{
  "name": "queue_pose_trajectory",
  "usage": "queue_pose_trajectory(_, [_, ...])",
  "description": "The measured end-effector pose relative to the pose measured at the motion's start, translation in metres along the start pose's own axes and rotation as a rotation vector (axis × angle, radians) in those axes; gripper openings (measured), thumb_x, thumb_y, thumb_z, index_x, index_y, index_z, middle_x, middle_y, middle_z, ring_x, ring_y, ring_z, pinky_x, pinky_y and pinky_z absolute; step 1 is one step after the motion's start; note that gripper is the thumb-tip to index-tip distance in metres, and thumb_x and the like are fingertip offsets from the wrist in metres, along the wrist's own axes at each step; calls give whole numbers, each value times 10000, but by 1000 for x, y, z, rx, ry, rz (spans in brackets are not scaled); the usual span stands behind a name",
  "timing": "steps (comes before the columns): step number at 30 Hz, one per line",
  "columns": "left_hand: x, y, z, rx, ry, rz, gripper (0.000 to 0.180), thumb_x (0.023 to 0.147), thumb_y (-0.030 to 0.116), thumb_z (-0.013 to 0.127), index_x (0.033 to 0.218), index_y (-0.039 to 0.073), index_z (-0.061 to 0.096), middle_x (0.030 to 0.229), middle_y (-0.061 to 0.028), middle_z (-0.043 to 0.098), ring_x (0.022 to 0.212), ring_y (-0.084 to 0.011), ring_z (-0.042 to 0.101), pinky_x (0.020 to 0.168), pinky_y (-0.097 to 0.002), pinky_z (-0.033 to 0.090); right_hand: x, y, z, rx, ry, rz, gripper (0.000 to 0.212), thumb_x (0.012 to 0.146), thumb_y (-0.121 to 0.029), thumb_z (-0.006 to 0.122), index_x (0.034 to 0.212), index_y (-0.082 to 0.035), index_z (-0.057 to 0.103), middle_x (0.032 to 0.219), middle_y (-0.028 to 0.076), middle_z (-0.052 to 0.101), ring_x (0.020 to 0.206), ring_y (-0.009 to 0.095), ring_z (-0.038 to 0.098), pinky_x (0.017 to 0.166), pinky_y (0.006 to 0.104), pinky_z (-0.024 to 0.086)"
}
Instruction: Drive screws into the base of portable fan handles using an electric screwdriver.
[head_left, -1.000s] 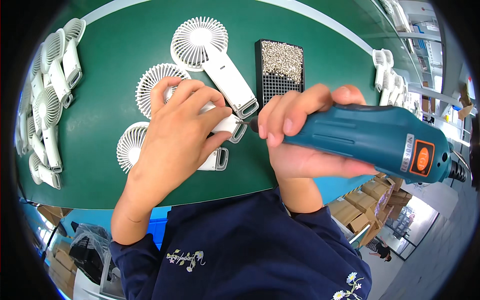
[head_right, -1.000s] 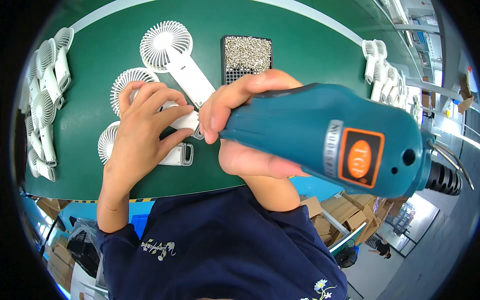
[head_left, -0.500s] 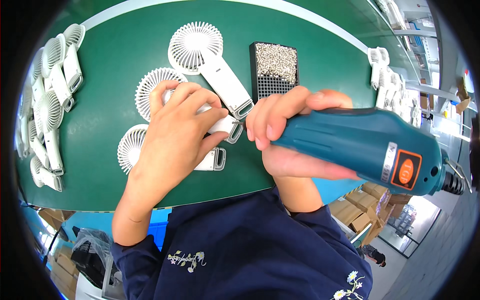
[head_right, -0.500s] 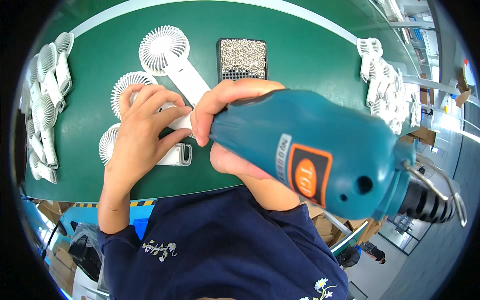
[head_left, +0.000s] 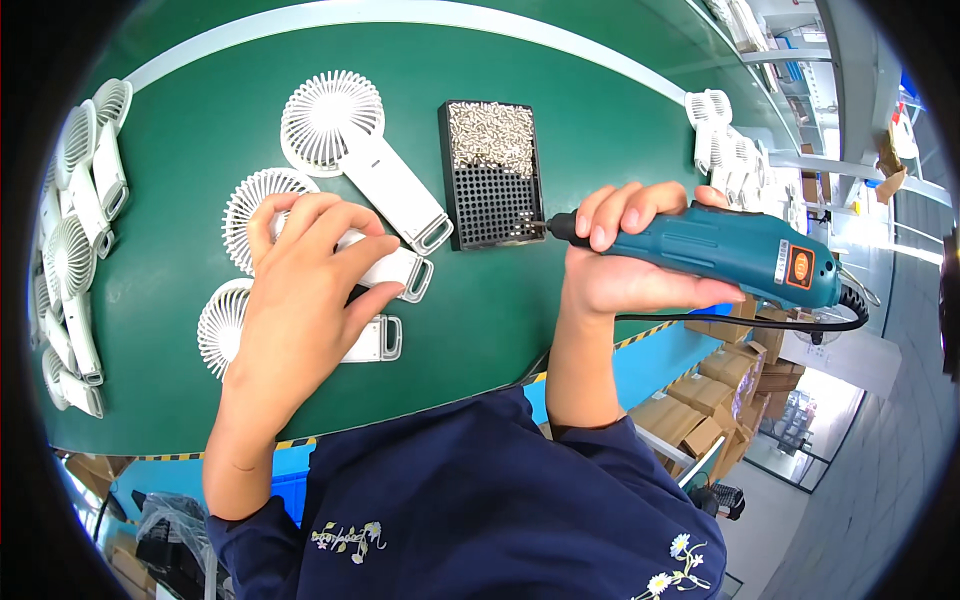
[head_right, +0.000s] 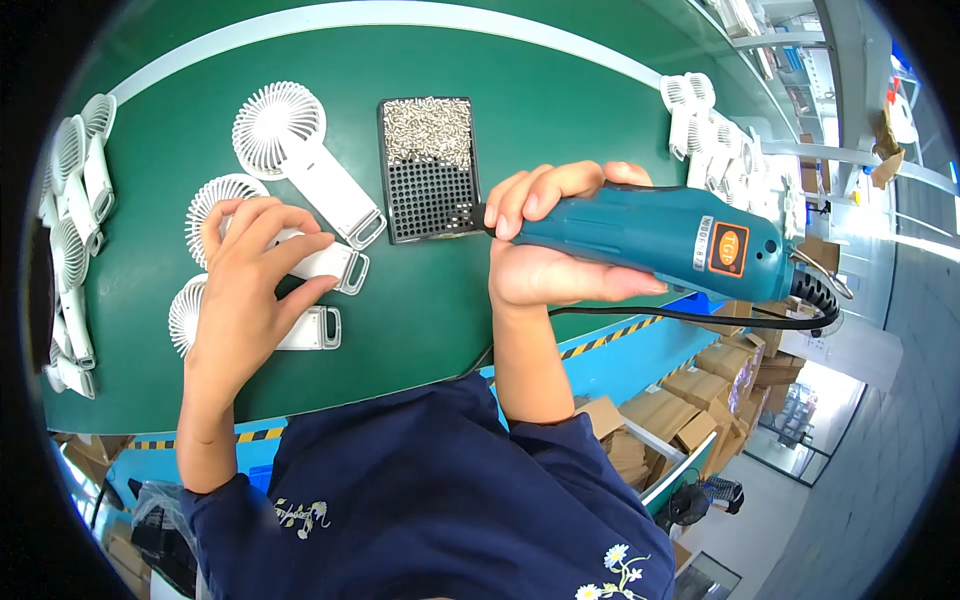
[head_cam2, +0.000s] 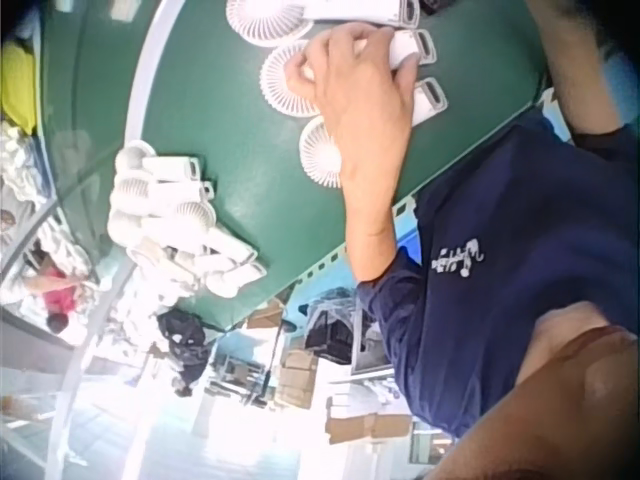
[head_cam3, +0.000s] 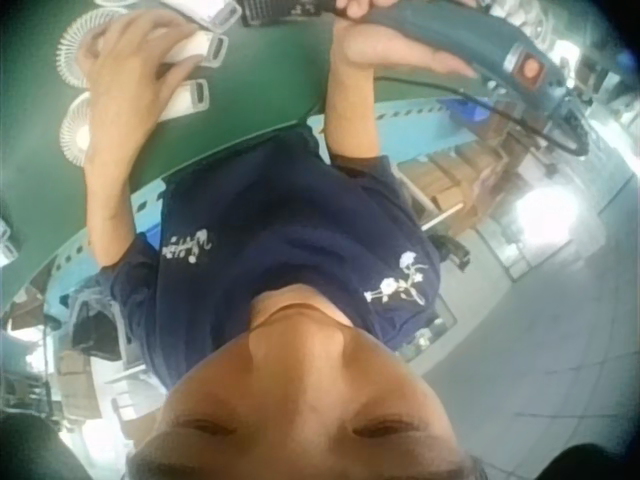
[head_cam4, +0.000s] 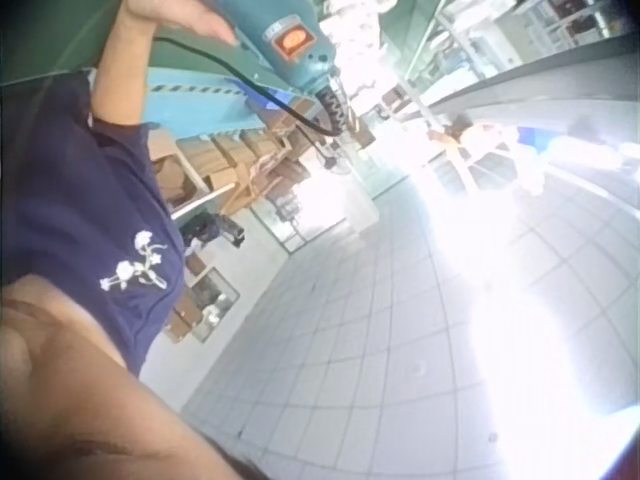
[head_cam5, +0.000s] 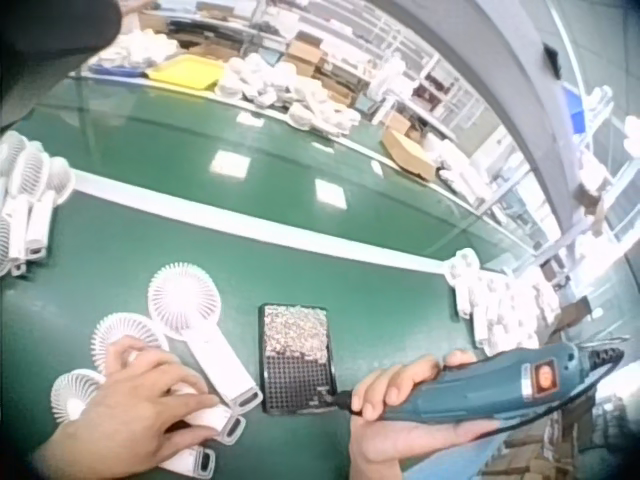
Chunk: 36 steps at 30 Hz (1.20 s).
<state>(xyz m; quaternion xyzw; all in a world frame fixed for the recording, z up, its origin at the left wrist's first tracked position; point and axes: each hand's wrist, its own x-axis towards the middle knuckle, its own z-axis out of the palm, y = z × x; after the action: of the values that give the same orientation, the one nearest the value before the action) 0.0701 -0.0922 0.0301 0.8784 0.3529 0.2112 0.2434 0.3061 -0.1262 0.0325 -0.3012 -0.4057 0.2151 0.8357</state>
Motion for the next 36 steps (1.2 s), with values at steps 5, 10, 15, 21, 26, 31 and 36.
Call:
queue_pose_trajectory(5, [1,0,-1,-15,-18,-10,309,673,137,796,958,73,694,1012,-14,603,1070,-220,542,1046,-442,275,2,-3,-7,-28,13,10,837,830,-841,297,1172,-94,460,614,52,468,367,147,385,314,296,359])
queue_pose_trajectory(10, [3,1,-1,9,-5,2,298,674,136,800,948,77,700,991,-5,596,1048,-203,543,1026,-462,297,-1,-1,-13,-34,48,60,850,820,-856,282,1176,-108,473,617,53,472,363,149,382,322,298,362])
queue_pose_trajectory(15, [3,1,-1,12,-6,7,306,671,127,796,955,69,697,995,-13,592,1050,-208,540,1027,-455,297,-2,2,-19,16,59,98,922,739,-917,299,1168,-116,456,617,85,508,369,174,445,349,311,407])
queue_pose_trajectory(21, [2,0,-5,-18,-48,13,349,646,69,791,981,62,694,1038,-21,584,1077,-212,537,1036,-455,289,-7,4,-12,40,18,129,987,675,-958,306,1128,-100,487,613,78,501,391,166,449,346,298,402])
queue_pose_trajectory(26, [1,0,-3,-9,-41,14,362,637,51,787,986,65,693,1048,-19,581,1084,-210,537,1040,-456,284,-7,6,-12,-96,-125,59,945,758,-910,262,1206,-108,485,632,68,495,381,164,432,347,302,392])
queue_pose_trajectory(31, [-2,-1,-3,-16,-49,-3,356,644,43,778,989,66,693,1037,-16,581,1083,-206,532,1046,-457,283,-2,-13,17,-35,-33,-27,856,837,-842,239,1204,-102,462,623,49,448,370,136,372,303,277,319])
queue_pose_trajectory(36, [0,-5,-1,-43,-33,49,348,668,25,761,1003,67,675,1030,-11,574,1078,-196,529,1056,-462,280,-14,-35,41,190,-206,123,822,854,-798,351,1290,-103,411,747,96,510,463,197,478,403,347,420])
